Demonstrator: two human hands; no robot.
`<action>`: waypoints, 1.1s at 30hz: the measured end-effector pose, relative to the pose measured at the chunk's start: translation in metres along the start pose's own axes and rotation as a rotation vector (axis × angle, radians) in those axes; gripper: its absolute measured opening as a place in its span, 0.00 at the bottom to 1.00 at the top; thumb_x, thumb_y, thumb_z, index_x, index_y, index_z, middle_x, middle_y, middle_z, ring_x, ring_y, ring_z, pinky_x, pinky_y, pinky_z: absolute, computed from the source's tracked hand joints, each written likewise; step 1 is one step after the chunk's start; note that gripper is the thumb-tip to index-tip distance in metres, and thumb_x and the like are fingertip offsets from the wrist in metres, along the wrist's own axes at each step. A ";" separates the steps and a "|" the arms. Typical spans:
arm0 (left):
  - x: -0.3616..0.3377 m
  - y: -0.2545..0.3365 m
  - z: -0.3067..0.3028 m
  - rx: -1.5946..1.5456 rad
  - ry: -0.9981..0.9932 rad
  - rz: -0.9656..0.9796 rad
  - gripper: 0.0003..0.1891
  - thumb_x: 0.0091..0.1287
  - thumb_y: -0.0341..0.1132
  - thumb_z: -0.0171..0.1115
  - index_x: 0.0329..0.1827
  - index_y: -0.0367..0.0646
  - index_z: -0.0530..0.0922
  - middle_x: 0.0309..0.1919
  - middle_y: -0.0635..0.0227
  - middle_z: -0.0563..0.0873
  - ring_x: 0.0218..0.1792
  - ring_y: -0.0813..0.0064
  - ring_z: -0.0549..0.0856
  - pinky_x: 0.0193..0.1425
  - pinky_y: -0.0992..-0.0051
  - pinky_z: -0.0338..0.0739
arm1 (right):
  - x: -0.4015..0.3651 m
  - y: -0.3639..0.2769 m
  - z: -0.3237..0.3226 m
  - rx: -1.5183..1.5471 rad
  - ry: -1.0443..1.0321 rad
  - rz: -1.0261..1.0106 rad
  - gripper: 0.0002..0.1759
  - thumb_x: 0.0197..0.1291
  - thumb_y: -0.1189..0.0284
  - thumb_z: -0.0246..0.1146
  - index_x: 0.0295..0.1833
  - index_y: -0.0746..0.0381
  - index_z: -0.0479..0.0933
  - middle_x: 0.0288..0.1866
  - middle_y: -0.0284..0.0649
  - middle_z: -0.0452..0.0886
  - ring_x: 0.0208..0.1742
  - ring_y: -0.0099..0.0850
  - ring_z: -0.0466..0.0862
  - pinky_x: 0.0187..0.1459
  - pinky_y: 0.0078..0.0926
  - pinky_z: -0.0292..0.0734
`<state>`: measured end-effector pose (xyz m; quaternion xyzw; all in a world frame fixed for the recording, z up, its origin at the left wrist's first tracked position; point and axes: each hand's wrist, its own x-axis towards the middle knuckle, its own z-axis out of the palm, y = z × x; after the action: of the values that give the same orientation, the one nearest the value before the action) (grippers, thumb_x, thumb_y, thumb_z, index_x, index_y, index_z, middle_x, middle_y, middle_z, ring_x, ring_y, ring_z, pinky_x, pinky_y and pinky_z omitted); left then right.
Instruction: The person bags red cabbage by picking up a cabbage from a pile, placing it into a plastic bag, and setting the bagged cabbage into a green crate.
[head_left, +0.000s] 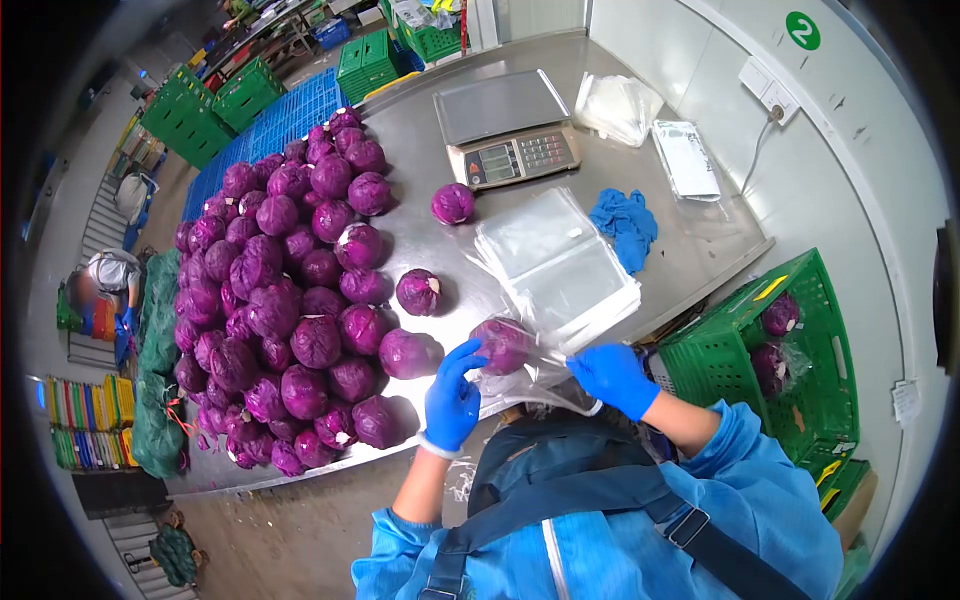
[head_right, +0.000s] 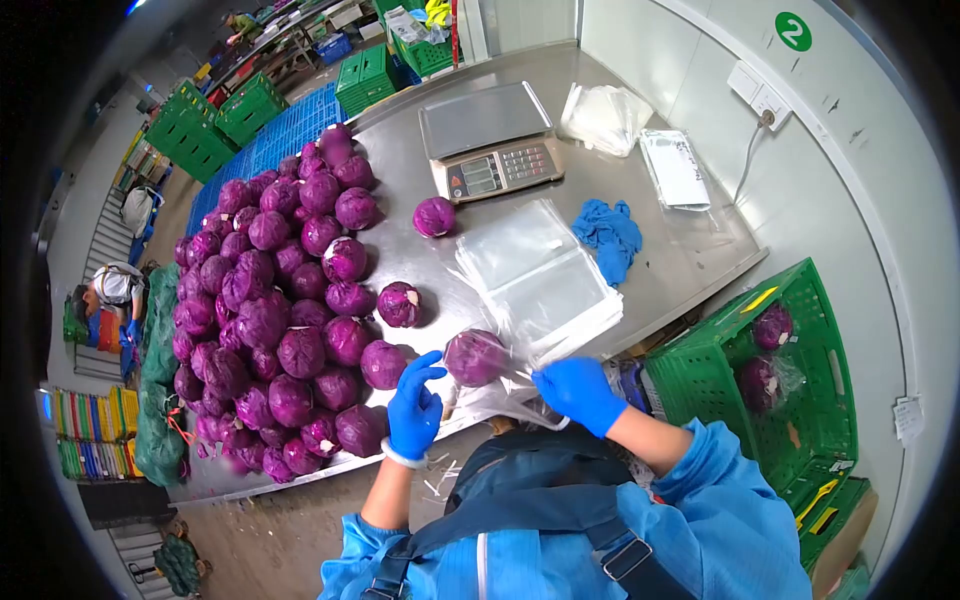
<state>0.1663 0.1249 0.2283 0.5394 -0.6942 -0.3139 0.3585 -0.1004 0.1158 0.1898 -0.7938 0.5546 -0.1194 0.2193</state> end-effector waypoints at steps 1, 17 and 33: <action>-0.015 0.005 0.006 0.037 0.052 -0.102 0.28 0.50 0.17 0.52 0.58 0.44 0.75 0.60 0.58 0.77 0.42 0.59 0.86 0.40 0.74 0.79 | -0.016 0.003 0.004 -0.024 -0.062 0.017 0.22 0.63 0.58 0.54 0.23 0.61 0.80 0.23 0.50 0.79 0.26 0.50 0.80 0.29 0.47 0.74; -0.155 -0.022 0.083 -0.608 -0.046 -0.781 0.36 0.70 0.25 0.50 0.78 0.45 0.44 0.32 0.56 0.86 0.31 0.71 0.86 0.36 0.72 0.80 | -0.089 -0.026 0.001 0.004 0.081 -0.284 0.14 0.56 0.61 0.61 0.42 0.59 0.76 0.40 0.38 0.75 0.46 0.37 0.76 0.45 0.38 0.72; -0.168 -0.031 0.103 -0.746 0.051 -0.886 0.36 0.69 0.25 0.52 0.77 0.44 0.45 0.42 0.46 0.83 0.40 0.59 0.86 0.45 0.66 0.84 | -0.135 0.031 0.044 0.214 -0.320 -0.328 0.13 0.59 0.59 0.59 0.33 0.57 0.78 0.33 0.42 0.77 0.39 0.42 0.80 0.39 0.42 0.74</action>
<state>0.1237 0.2865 0.1196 0.6231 -0.2359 -0.6444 0.3754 -0.1551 0.2426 0.1440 -0.8542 0.3607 -0.0841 0.3649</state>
